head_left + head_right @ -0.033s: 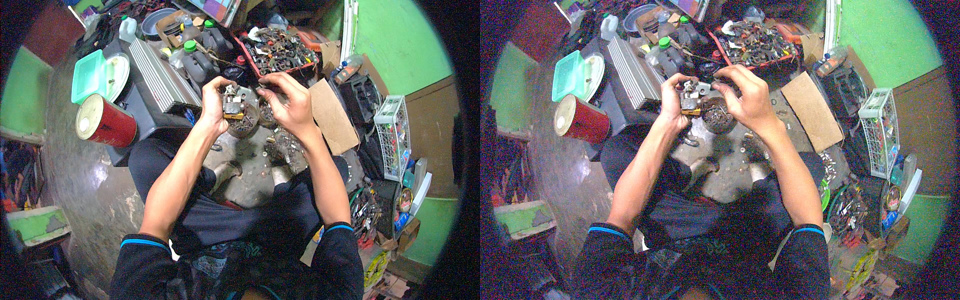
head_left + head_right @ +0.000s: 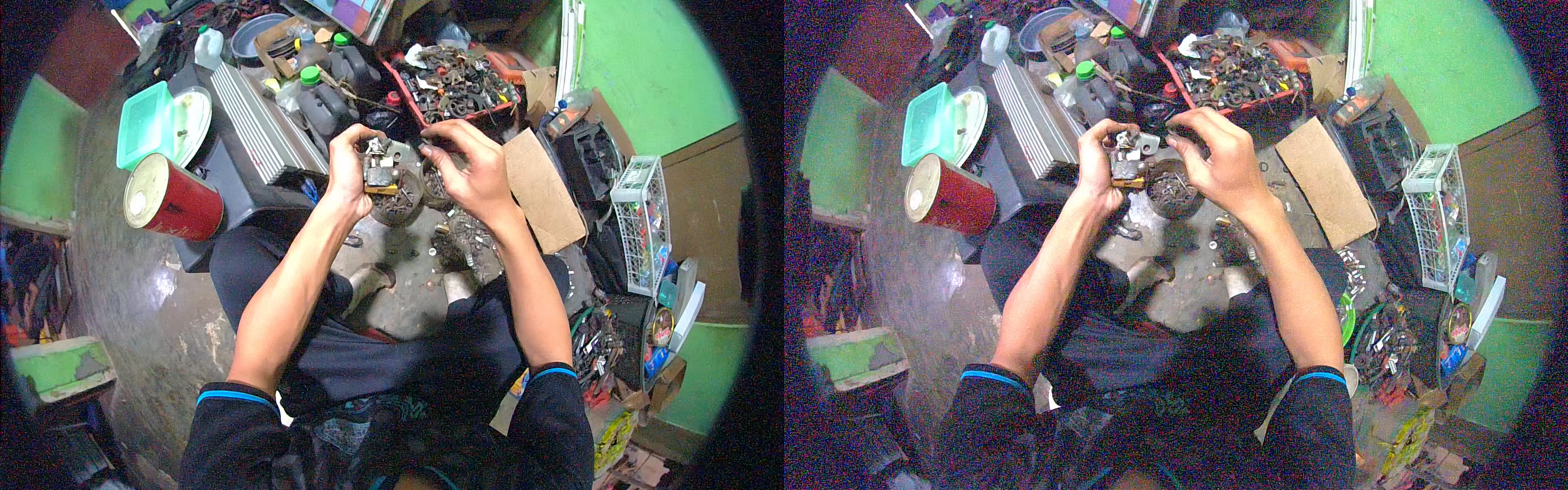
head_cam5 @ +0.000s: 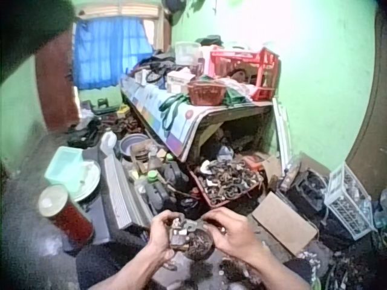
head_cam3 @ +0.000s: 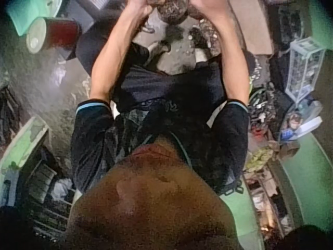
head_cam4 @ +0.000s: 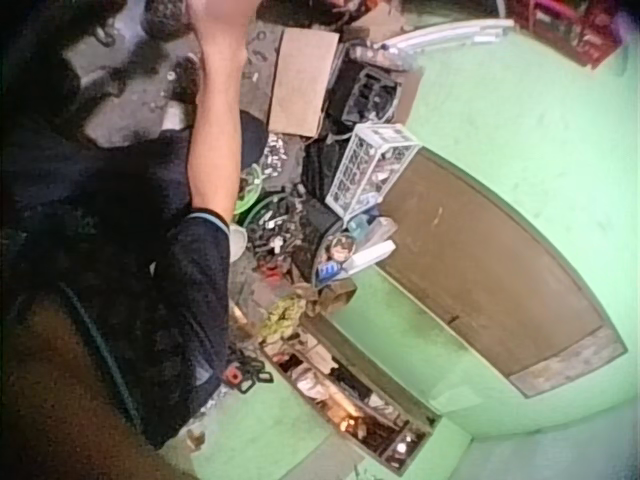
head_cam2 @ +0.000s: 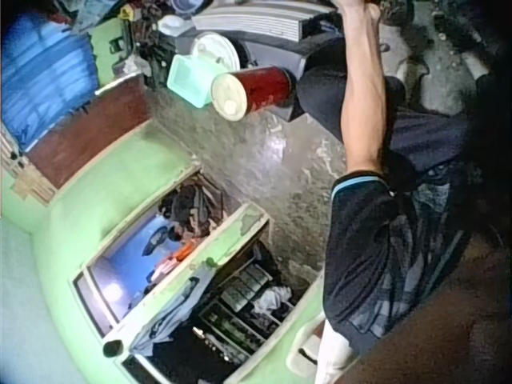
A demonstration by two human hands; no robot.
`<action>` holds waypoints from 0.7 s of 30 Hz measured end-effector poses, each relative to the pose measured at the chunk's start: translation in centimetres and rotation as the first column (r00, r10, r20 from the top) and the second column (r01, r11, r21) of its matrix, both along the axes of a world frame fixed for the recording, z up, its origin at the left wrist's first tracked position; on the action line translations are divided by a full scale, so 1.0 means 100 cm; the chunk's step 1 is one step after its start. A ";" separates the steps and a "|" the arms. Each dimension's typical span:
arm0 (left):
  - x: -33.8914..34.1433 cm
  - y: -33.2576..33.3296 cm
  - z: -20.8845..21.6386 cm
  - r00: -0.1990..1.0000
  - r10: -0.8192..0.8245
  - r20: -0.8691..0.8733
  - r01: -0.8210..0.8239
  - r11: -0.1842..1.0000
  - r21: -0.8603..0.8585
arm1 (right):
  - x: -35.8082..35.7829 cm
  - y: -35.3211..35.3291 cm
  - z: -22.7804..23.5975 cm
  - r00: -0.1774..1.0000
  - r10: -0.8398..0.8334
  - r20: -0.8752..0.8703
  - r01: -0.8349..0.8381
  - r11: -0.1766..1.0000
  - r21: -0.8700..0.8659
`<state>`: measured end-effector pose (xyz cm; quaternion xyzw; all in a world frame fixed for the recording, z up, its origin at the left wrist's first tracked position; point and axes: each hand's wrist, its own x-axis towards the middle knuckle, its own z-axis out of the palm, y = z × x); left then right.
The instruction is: The person sits on the floor and assembles a small mechanical component by hand. They pick up small metal parts from a container and the floor, insert them into the main body, and rotate the assembly to check fit.
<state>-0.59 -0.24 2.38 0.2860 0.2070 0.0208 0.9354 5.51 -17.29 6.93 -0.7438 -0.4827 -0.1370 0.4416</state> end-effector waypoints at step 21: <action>0.001 -0.006 -0.011 0.974 0.026 0.226 -0.175 0.720 0.672 | -0.009 0.007 -0.007 0.996 0.077 -0.050 -0.078 0.997 -0.026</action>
